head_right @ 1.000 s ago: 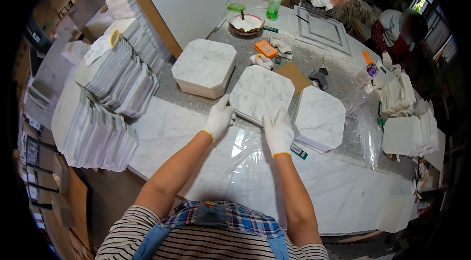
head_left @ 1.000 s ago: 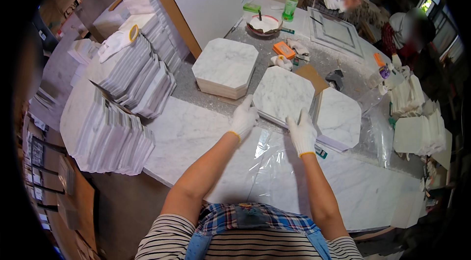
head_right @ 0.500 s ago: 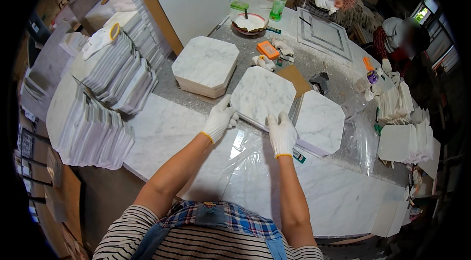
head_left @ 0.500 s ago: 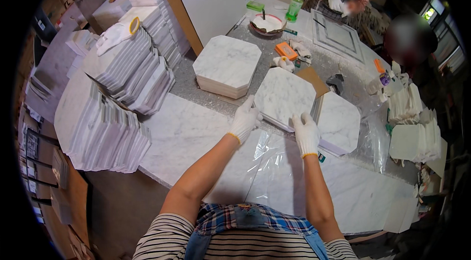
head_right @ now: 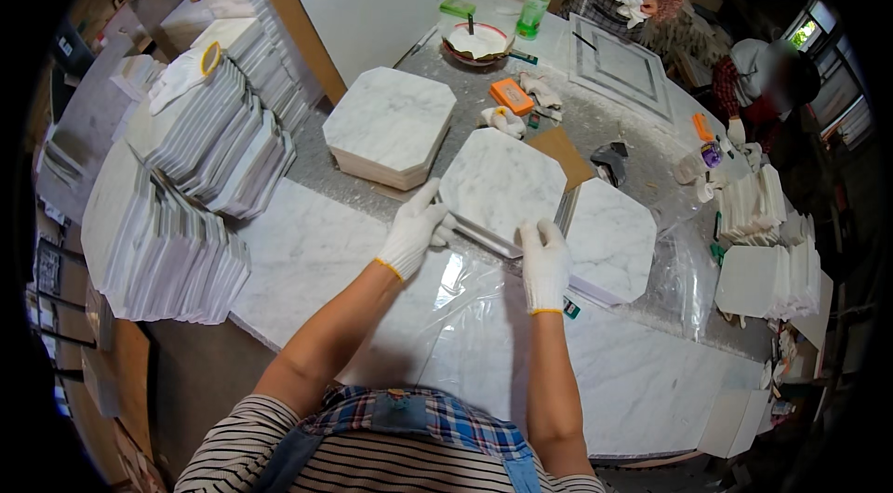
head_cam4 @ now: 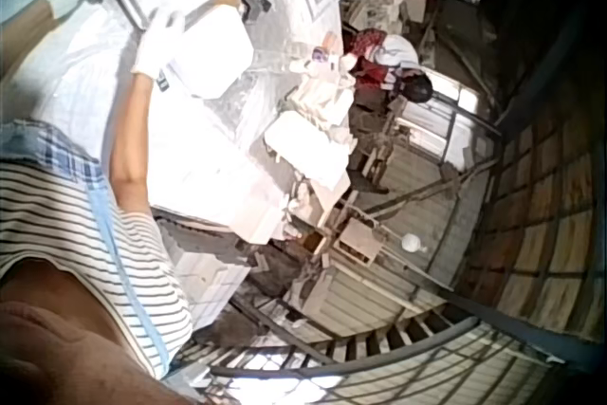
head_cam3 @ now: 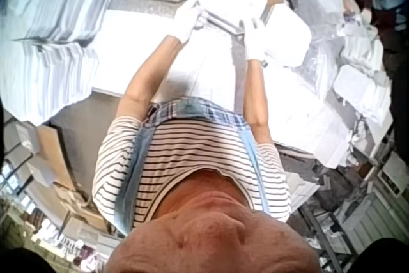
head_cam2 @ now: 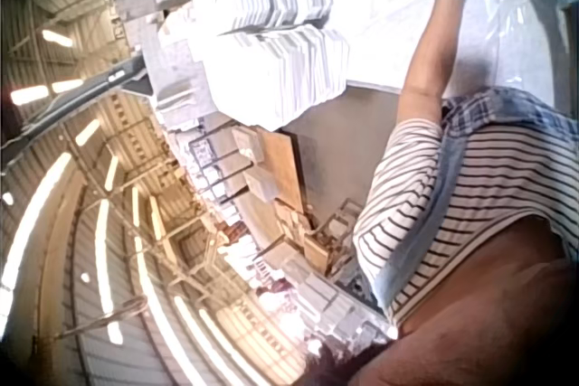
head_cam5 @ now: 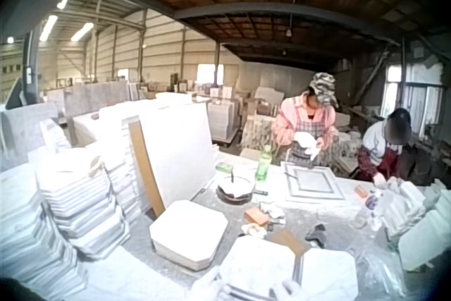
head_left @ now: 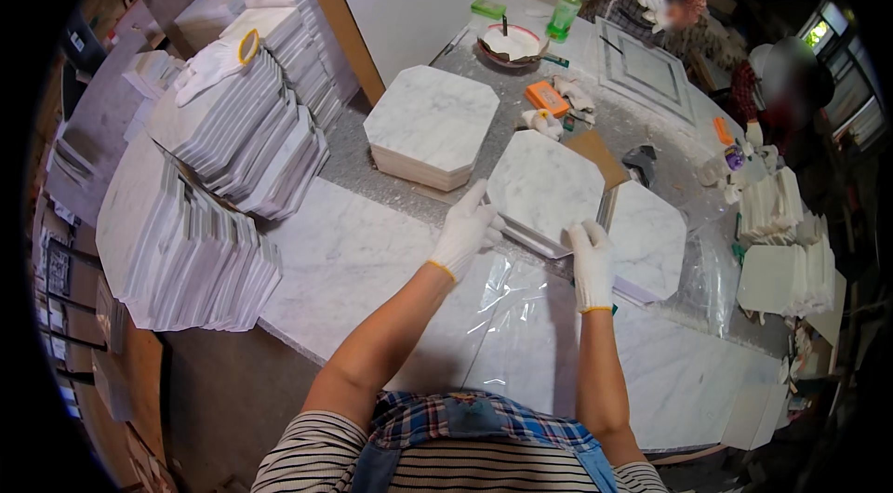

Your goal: The person wraps white square objects in clear plastic bags. They pick up a plastic bag, place a white object inside, and smooth the bag around the object. The wrapped items are then placed into a cardboard box.

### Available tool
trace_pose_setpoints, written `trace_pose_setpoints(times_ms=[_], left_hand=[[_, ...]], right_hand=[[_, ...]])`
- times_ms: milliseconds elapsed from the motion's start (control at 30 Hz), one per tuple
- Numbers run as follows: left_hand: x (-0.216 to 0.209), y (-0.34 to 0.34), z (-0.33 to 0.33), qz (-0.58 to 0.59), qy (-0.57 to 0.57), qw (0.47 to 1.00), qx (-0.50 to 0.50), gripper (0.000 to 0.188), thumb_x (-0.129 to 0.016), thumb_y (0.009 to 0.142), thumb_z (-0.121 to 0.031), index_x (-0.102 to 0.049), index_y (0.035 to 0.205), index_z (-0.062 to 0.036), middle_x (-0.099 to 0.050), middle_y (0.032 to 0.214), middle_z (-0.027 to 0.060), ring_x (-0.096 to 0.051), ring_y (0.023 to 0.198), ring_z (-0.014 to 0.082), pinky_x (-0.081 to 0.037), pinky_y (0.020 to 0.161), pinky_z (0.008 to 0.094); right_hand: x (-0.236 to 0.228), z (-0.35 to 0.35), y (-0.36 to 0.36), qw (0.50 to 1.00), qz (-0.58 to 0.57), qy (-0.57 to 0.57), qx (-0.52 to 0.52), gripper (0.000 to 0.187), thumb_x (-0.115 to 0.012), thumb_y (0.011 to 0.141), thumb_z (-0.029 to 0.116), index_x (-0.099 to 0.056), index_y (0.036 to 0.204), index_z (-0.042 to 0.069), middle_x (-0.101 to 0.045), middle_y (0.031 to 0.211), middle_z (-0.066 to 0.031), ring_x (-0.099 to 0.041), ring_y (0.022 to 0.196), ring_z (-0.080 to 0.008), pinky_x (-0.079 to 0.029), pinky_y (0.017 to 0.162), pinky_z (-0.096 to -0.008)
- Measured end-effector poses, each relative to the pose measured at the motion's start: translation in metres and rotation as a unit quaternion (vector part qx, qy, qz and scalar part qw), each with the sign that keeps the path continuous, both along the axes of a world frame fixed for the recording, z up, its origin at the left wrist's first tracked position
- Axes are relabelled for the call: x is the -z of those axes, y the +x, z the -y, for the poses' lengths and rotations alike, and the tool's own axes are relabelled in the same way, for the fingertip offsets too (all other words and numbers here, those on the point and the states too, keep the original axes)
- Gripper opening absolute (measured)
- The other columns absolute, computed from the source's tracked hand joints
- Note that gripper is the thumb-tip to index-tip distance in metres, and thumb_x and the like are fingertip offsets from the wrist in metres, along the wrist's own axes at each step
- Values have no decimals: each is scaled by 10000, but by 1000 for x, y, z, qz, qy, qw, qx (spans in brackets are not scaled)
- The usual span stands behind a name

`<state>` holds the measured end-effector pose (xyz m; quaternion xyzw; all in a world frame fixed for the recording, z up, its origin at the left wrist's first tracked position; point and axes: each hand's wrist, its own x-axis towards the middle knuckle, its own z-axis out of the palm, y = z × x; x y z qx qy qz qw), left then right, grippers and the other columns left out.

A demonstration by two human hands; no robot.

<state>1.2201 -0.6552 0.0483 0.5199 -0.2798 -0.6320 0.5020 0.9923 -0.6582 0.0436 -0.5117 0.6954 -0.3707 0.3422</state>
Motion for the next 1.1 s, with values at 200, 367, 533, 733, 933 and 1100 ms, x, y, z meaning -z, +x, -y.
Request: trace_pose_setpoints(times_ms=[200, 367, 533, 733, 933, 1100], left_hand=[[-12, -7, 6, -9, -21, 999, -31, 603, -545, 976, -115, -359, 1542, -24, -649, 1010, 88, -640, 732, 150, -524, 625, 250], [-7, -10, 10, -35, -28, 999, -11, 591, -559, 971, -140, -393, 1526, -25, -633, 1219, 86, -666, 864, 165, -543, 724, 272], [-11, -9, 10, -75, -19, 997, -3, 602, -578, 963, -158, -397, 1519, -19, -621, 1275, 89, -666, 892, 174, -541, 745, 285], [-7, -7, 2, -114, 2, 993, 8, 541, -578, 957, -175, -471, 1464, -19, -634, 1254, 89, -660, 884, 175, -534, 737, 300], [-23, -19, -19, 229, -163, 959, 35, 466, -600, 943, -229, -581, 1327, 34, -668, 1139, 115, -641, 1025, 239, -502, 903, 342], [-73, -41, -50, 329, -171, 925, 86, 537, -624, 937, -327, -564, 1358, 0, -624, 1266, 183, -600, 1166, 246, -465, 1004, 356]], right_hand=[[-6, 14, -11, 921, 377, 9, 95, 271, -713, 925, 247, -618, 1073, 40, -607, 951, -51, -609, 789, -145, -530, 595, -268], [-21, 34, -7, 775, 621, 54, 104, 211, -677, 964, 205, -610, 1095, 53, -642, 828, -35, -615, 589, -140, -556, 462, -235], [-19, 44, -21, 768, 624, 121, 74, 180, -675, 967, 201, -602, 1078, 80, -630, 806, -5, -517, 521, -82, -419, 387, -189], [-28, 33, -24, 837, 539, 66, 70, 118, -691, 952, 201, -612, 968, 115, -589, 769, 43, -425, 499, -39, -266, 373, -202], [-99, -25, -14, 919, 385, -17, 84, 81, -681, 945, 177, -654, 982, 109, -569, 770, 71, -446, 556, -15, -253, 422, -205], [-105, -61, -36, 948, 240, -199, 68, 124, -661, 923, 143, -684, 982, 36, -596, 785, 32, -469, 588, -66, -314, 461, -261]])
